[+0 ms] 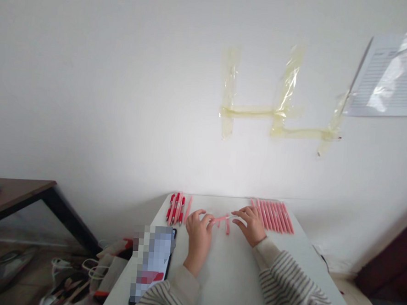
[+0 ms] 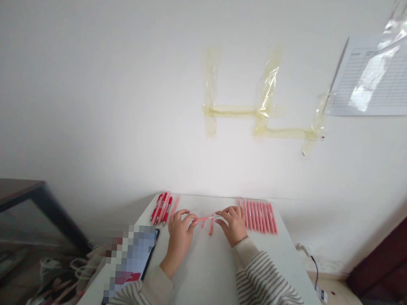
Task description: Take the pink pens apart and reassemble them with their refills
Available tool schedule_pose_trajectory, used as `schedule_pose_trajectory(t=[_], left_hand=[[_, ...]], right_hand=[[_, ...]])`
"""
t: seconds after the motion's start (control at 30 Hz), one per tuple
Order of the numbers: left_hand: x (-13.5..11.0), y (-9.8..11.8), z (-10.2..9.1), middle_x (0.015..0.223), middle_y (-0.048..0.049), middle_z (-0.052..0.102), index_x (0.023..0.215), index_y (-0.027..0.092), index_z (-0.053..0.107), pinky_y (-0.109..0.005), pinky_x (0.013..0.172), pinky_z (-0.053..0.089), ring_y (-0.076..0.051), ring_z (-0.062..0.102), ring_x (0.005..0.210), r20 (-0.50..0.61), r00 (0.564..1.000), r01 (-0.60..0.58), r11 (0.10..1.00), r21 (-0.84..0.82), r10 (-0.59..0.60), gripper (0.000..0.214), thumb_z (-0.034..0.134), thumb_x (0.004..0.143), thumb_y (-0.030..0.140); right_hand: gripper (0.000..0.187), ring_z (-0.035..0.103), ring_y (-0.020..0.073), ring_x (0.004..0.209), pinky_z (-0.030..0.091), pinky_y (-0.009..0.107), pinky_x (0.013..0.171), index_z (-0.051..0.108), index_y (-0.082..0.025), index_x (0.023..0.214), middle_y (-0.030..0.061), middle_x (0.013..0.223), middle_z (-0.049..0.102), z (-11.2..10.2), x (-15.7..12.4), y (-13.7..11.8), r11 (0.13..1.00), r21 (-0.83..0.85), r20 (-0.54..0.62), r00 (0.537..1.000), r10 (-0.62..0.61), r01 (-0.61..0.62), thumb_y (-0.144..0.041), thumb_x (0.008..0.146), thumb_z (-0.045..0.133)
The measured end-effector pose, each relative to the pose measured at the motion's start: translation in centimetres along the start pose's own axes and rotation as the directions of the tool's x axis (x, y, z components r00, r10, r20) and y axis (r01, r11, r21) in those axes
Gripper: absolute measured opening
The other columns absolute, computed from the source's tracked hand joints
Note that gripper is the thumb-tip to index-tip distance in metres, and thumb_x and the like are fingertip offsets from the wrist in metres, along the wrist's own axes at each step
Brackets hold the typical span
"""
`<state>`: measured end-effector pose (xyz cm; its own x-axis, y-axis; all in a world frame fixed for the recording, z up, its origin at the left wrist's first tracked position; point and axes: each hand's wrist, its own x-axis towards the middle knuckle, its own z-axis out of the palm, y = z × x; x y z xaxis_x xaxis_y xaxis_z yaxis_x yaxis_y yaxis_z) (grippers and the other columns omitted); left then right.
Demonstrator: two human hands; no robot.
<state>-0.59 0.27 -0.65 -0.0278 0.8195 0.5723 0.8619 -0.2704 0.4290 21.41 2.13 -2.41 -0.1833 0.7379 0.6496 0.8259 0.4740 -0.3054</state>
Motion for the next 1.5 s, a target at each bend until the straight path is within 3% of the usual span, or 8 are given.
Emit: schedule_pose_trajectory(t=[0.1,0.3,0.9,1.17,1.4,1.5], left_hand=[[0.0,-0.1,0.0,0.113,-0.0057,0.059,0.091,0.028,0.075,-0.045,0.101,0.041,-0.024,0.051,0.113,-0.009,1.000,0.011,1.000,0.002,-0.011,0.013,0.062,0.087,0.027],[0.0,0.1,-0.1,0.114,-0.0061,0.059,0.090,0.028,0.075,-0.046,0.103,0.040,-0.025,0.051,0.113,0.017,1.000,0.019,1.000,-0.009,-0.019,0.014,0.061,0.088,0.030],[-0.3,0.2,0.0,0.113,-0.0049,0.059,0.088,0.027,0.073,-0.044,0.102,0.041,-0.023,0.050,0.111,0.043,0.999,-0.017,0.999,-0.040,0.019,0.013,0.061,0.086,0.025],[-0.3,0.1,0.1,0.114,-0.0048,0.059,0.088,0.025,0.071,-0.045,0.103,0.038,-0.024,0.048,0.113,0.062,0.998,0.014,1.000,-0.015,-0.013,0.012,0.060,0.086,0.024],[-0.1,-0.1,-0.1,0.113,-0.0060,0.059,0.089,0.025,0.071,-0.045,0.102,0.040,-0.024,0.051,0.112,0.016,0.998,0.065,0.998,0.010,-0.066,0.016,0.056,0.089,0.024],[-0.1,0.0,-0.5,0.116,-0.0063,0.060,0.089,0.025,0.072,-0.047,0.101,0.039,-0.026,0.051,0.114,0.006,0.994,0.113,0.993,0.042,-0.114,0.014,0.058,0.087,0.022]], right_hand=[[0.021,0.053,0.0240,0.102,0.041,0.041,0.093,0.071,-0.032,0.113,0.0045,0.099,0.067,0.0,0.0,0.4,1.000,0.001,-0.001,1.000,0.016,-0.016,-0.033,0.094,0.062],[0.013,0.054,0.0233,0.101,0.038,0.040,0.092,0.074,-0.030,0.096,0.0029,0.095,0.068,-0.1,0.0,0.4,0.998,-0.026,-0.026,0.999,0.048,-0.049,-0.032,0.095,0.061],[0.013,0.056,0.0226,0.099,0.038,0.042,0.097,0.073,-0.030,0.089,0.0007,0.086,0.070,-0.1,0.1,-0.5,1.000,0.015,-0.012,1.000,0.022,-0.022,-0.026,0.093,0.062],[0.015,0.055,0.0254,0.106,0.036,0.045,0.099,0.074,-0.032,0.096,0.0015,0.091,0.072,0.2,-0.1,-0.2,0.999,-0.020,-0.035,0.998,0.048,-0.049,-0.028,0.094,0.060],[0.030,0.057,0.0250,0.104,0.039,0.047,0.099,0.067,-0.033,0.121,0.0025,0.096,0.073,0.2,-0.1,0.2,0.999,-0.013,-0.021,0.999,0.045,-0.045,-0.026,0.094,0.056],[0.029,0.058,0.0258,0.101,0.043,0.046,0.096,0.069,-0.030,0.118,0.0038,0.095,0.073,0.4,-0.2,0.8,0.997,-0.011,-0.014,0.997,0.072,-0.072,-0.023,0.093,0.056]])
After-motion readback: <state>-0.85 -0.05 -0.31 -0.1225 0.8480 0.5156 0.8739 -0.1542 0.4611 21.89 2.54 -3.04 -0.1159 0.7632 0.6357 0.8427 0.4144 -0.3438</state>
